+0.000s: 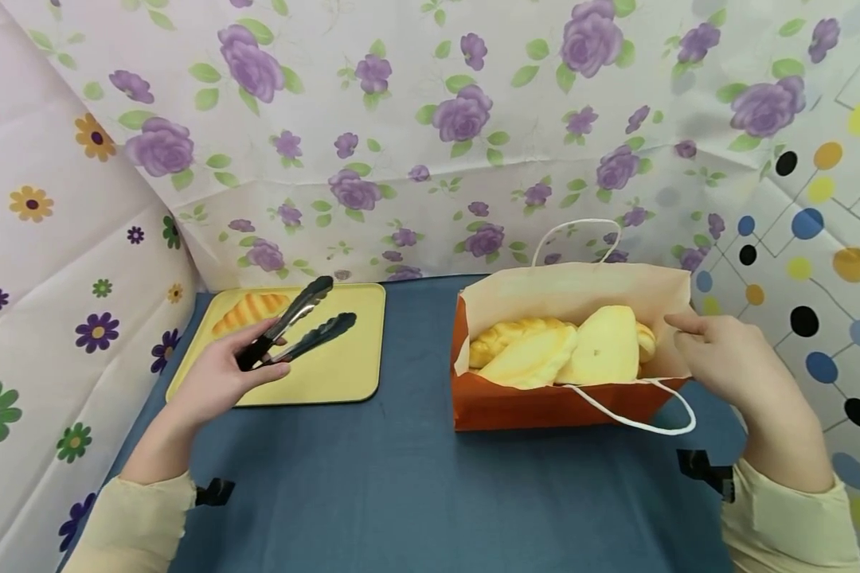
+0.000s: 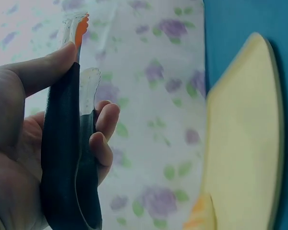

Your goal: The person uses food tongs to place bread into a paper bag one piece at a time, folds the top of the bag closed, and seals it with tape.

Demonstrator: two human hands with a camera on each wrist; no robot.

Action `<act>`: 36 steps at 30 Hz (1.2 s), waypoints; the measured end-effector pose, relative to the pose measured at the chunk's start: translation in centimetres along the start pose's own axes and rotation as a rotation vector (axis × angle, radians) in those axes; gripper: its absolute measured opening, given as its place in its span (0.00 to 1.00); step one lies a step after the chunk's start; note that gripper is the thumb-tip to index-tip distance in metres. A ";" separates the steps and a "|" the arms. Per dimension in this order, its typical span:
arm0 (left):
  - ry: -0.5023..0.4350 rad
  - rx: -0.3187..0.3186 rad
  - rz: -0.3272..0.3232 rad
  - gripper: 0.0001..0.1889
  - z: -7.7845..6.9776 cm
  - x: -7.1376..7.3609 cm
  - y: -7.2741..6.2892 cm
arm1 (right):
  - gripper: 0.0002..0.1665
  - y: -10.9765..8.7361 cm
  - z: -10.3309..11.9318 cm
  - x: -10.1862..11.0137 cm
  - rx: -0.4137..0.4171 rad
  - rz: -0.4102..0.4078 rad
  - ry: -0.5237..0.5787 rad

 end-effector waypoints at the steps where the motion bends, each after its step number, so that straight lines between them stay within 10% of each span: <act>1: 0.015 0.015 -0.002 0.41 0.5 0.3 -0.2 | 0.35 0.0 0.1 0.0 0.001 0.000 0.000; 22: 0.337 0.268 -0.036 0.46 9.5 6.7 -0.7 | 0.41 -0.6 -0.7 -0.3 -0.005 0.004 -0.003; 36: 0.375 0.433 0.101 0.51 14.9 8.6 1.6 | 0.42 -0.6 -0.3 -0.2 0.000 -0.011 -0.002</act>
Point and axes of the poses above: each hand's wrist, its own y-axis towards the middle knuckle, its own x-axis out of the back of the hand, z = x × y, the point moved 7 cm from there along y, towards the middle knuckle, and after that the axes turned 8 degrees about z, right-handed, at the moved point
